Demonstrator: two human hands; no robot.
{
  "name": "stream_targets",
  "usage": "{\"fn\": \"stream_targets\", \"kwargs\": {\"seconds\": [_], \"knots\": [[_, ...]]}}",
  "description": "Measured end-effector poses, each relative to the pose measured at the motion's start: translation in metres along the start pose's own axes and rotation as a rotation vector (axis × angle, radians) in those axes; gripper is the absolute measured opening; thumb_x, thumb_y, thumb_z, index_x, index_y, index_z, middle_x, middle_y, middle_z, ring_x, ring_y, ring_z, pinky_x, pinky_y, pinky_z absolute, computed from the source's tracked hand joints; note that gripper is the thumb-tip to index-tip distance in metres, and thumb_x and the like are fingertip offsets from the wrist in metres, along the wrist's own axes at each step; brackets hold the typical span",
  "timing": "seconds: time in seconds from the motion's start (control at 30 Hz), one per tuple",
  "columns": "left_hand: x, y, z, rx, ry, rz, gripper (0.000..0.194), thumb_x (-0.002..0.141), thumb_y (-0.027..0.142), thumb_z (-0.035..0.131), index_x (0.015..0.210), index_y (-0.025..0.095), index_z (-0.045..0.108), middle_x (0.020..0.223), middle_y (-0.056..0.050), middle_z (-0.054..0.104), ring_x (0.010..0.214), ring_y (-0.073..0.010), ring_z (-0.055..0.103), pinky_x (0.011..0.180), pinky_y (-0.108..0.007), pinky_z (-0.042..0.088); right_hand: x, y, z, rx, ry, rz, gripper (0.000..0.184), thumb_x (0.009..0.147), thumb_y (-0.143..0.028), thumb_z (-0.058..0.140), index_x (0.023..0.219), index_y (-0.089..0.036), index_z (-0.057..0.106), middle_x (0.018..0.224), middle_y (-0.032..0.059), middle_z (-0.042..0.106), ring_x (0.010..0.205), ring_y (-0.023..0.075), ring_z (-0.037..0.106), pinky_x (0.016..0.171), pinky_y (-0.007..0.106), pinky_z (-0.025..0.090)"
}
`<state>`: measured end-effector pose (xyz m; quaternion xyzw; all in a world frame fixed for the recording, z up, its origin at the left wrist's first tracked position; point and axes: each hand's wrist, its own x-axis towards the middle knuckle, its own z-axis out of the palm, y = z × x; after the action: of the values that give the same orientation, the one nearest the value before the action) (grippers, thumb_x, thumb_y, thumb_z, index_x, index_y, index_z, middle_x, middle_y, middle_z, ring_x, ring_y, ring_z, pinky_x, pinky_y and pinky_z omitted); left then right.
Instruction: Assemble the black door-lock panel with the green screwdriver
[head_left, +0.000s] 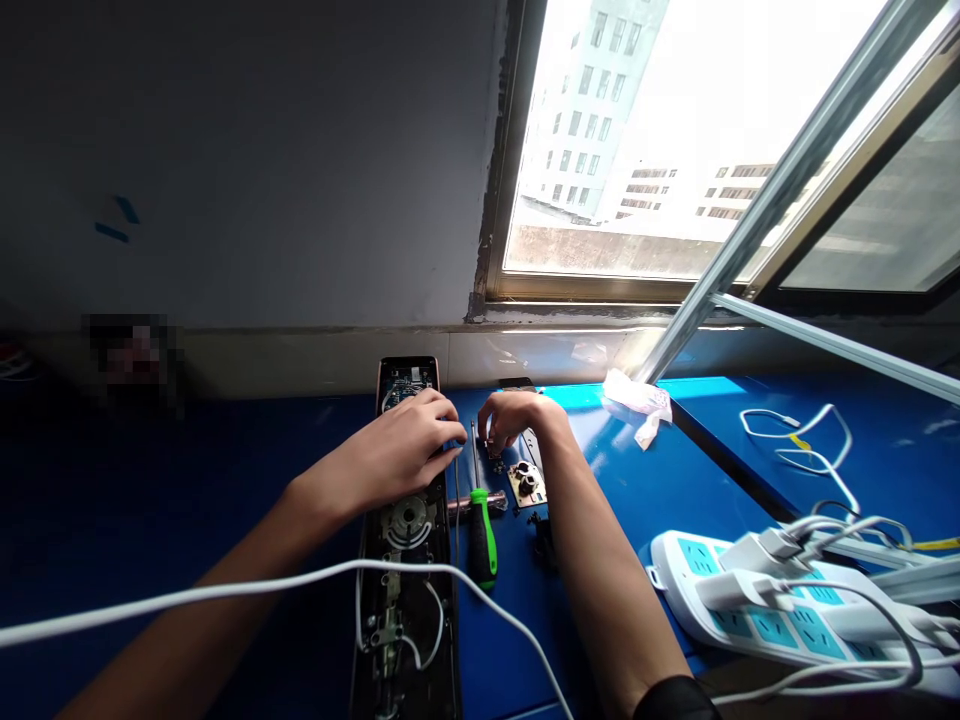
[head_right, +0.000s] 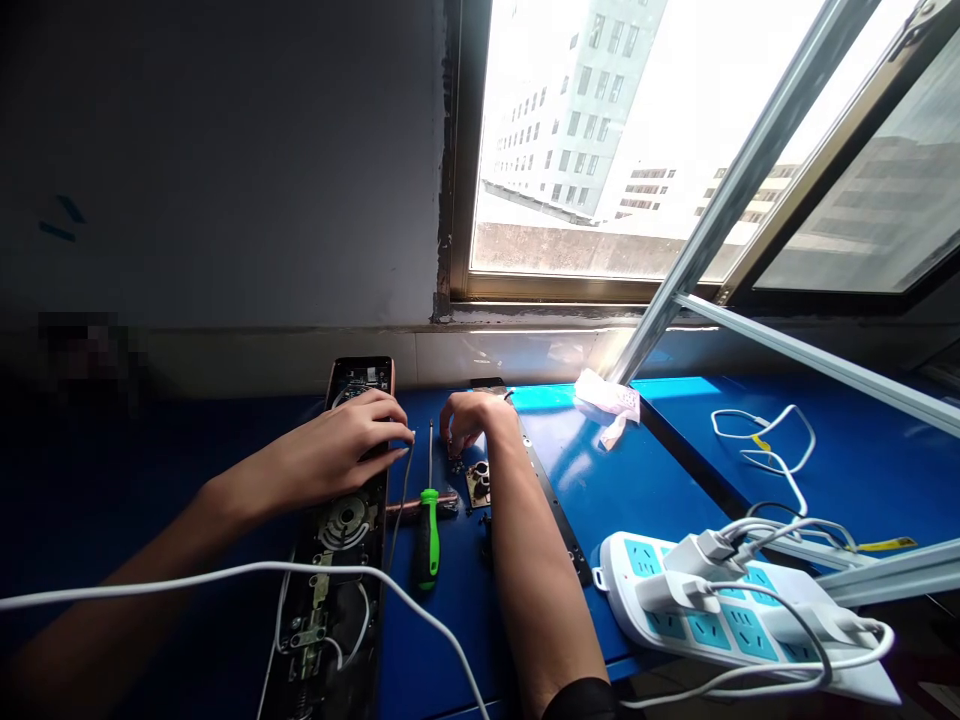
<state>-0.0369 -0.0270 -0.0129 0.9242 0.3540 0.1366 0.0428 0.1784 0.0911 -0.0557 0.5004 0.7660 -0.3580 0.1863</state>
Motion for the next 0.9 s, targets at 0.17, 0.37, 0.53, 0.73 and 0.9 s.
{"fn": "stream_targets", "kwargs": {"seconds": [0.17,0.37,0.53,0.73,0.9], "knots": [[0.000,0.001,-0.003,0.001,0.006,-0.012,0.022,0.103,0.023,0.056,0.102,0.020,0.078,0.115,-0.010,0.070,0.114,-0.0253,0.060,0.098,-0.039,0.053,0.003,0.003,0.002,0.047,0.005,0.011,0.030,0.099,-0.034,0.068,0.122,-0.015,0.066,0.115,0.0069,0.071,0.094,0.0179,0.071,0.081,0.036,0.063],[-0.001,0.002,-0.005,0.007,0.003,-0.020,0.021,0.102,0.022,0.057,0.103,0.019,0.078,0.115,-0.010,0.070,0.114,-0.0256,0.061,0.097,-0.038,0.053,0.001,0.001,0.002,0.097,0.024,0.014,0.025,0.098,-0.030,0.070,0.118,-0.014,0.067,0.110,0.0056,0.072,0.090,0.0163,0.072,0.078,0.034,0.063],[-0.003,-0.002,-0.005,-0.012,0.029,-0.007,0.021,0.101,0.022,0.058,0.103,0.020,0.078,0.115,-0.010,0.070,0.114,-0.0252,0.060,0.098,-0.039,0.053,-0.007,-0.005,0.002,0.175,0.104,0.016,0.020,0.086,-0.015,0.079,0.103,-0.014,0.069,0.086,0.0002,0.074,0.071,0.0137,0.074,0.070,0.029,0.064],[-0.008,-0.008,-0.019,0.007,0.060,-0.057,0.022,0.101,0.024,0.058,0.107,0.019,0.078,0.119,-0.011,0.071,0.119,-0.0275,0.059,0.100,-0.042,0.052,-0.036,-0.020,-0.007,0.273,0.325,-0.117,0.010,0.096,-0.020,0.065,0.101,-0.018,0.057,0.081,0.0038,0.076,0.066,0.0128,0.075,0.063,0.022,0.061],[-0.015,-0.016,-0.033,-0.014,0.087,-0.129,0.020,0.100,0.024,0.061,0.110,0.020,0.078,0.121,-0.010,0.070,0.115,-0.0249,0.063,0.097,-0.038,0.053,-0.077,-0.031,-0.017,0.246,0.610,-0.246,0.009,0.098,-0.028,0.058,0.099,-0.020,0.056,0.084,0.0045,0.075,0.068,0.0137,0.073,0.056,0.022,0.054]]}}
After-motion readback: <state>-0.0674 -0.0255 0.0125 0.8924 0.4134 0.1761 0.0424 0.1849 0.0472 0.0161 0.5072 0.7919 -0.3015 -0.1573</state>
